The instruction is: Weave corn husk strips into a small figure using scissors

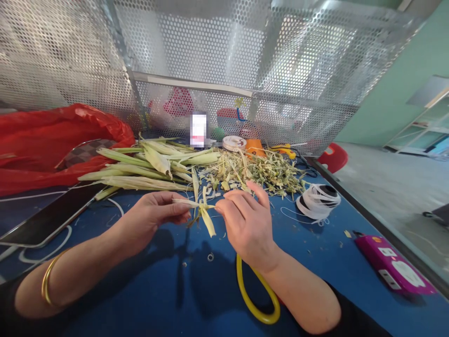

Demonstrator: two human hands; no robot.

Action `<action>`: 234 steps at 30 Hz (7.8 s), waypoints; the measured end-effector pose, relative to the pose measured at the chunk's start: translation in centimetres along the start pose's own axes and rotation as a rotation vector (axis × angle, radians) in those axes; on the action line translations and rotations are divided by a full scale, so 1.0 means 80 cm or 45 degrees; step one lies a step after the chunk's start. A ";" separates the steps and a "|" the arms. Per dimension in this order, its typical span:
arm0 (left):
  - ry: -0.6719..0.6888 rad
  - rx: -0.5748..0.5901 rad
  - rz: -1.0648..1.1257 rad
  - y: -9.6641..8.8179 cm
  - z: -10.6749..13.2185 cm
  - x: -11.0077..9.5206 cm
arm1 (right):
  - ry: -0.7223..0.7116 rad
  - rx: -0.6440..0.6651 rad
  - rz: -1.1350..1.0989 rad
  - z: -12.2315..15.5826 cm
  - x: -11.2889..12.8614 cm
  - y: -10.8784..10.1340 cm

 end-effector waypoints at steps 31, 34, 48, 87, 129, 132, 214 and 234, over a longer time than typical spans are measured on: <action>-0.125 -0.127 0.400 0.017 0.007 0.022 | 0.691 0.350 -0.672 0.003 -0.012 0.010; -0.063 -0.154 0.400 0.017 0.006 0.020 | 1.053 0.775 -1.144 0.005 -0.011 0.018; -0.117 -0.115 0.184 0.025 0.009 0.031 | 1.286 0.872 -1.354 0.011 0.013 0.025; 0.154 -0.108 -0.178 0.004 -0.006 0.015 | 0.799 0.654 -0.875 0.006 0.014 0.013; -0.140 -0.074 0.359 0.017 0.009 0.026 | 0.819 0.469 -1.142 0.009 0.018 0.015; -0.112 -0.021 0.351 0.018 0.008 0.025 | 0.945 0.542 -1.301 0.012 0.017 0.020; 0.014 -0.235 -0.046 0.016 0.007 0.035 | 0.722 0.701 -0.896 0.010 0.012 0.027; 0.227 0.196 -0.420 0.015 0.004 0.025 | 1.029 0.534 -0.646 0.006 -0.073 0.027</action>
Point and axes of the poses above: each hand's wrist, its own z-axis away from the middle knuckle, its own y-axis out of the palm, x = y × z, the point moved 2 cm from there along -z, towards the middle knuckle, and after that the axes turned 7 degrees about z, right-handed, at the moved point
